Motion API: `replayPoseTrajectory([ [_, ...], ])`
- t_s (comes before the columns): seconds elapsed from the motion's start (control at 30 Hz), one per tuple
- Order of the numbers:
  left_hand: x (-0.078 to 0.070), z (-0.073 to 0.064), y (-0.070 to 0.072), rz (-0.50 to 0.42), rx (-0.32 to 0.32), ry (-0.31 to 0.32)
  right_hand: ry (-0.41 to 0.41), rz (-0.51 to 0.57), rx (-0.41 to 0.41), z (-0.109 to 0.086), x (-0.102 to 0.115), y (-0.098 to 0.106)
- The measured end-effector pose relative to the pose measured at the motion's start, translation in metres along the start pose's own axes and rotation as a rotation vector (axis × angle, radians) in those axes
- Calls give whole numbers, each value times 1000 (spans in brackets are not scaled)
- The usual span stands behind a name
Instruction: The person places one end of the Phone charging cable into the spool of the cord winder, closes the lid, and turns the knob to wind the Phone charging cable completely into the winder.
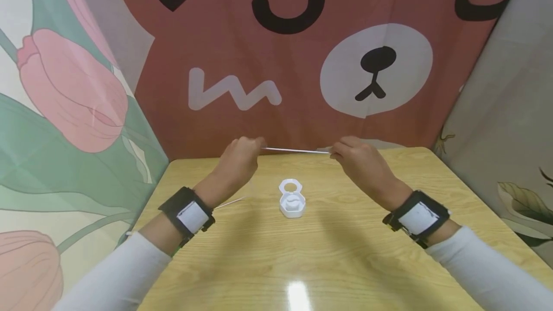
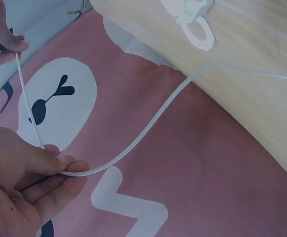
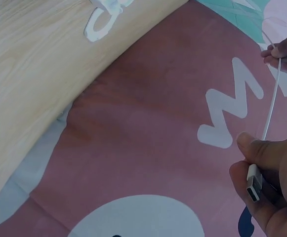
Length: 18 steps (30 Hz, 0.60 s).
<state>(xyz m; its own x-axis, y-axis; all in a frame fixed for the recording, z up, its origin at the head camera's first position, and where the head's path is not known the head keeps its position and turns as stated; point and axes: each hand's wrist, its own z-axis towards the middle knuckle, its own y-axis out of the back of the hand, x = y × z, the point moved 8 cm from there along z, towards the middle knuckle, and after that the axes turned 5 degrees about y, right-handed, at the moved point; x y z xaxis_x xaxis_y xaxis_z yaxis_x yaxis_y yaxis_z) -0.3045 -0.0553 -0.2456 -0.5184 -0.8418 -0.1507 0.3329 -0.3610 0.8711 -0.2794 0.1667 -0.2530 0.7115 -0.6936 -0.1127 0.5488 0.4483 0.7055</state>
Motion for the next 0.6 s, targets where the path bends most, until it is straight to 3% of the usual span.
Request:
replayPoseTrajectory([
  [0.23, 12, -5, 3, 41, -7, 10, 12, -24, -22, -10, -13, 9],
  [0.6, 33, -17, 4, 60, -46, -9, 58, -135, -33, -43, -42, 31],
])
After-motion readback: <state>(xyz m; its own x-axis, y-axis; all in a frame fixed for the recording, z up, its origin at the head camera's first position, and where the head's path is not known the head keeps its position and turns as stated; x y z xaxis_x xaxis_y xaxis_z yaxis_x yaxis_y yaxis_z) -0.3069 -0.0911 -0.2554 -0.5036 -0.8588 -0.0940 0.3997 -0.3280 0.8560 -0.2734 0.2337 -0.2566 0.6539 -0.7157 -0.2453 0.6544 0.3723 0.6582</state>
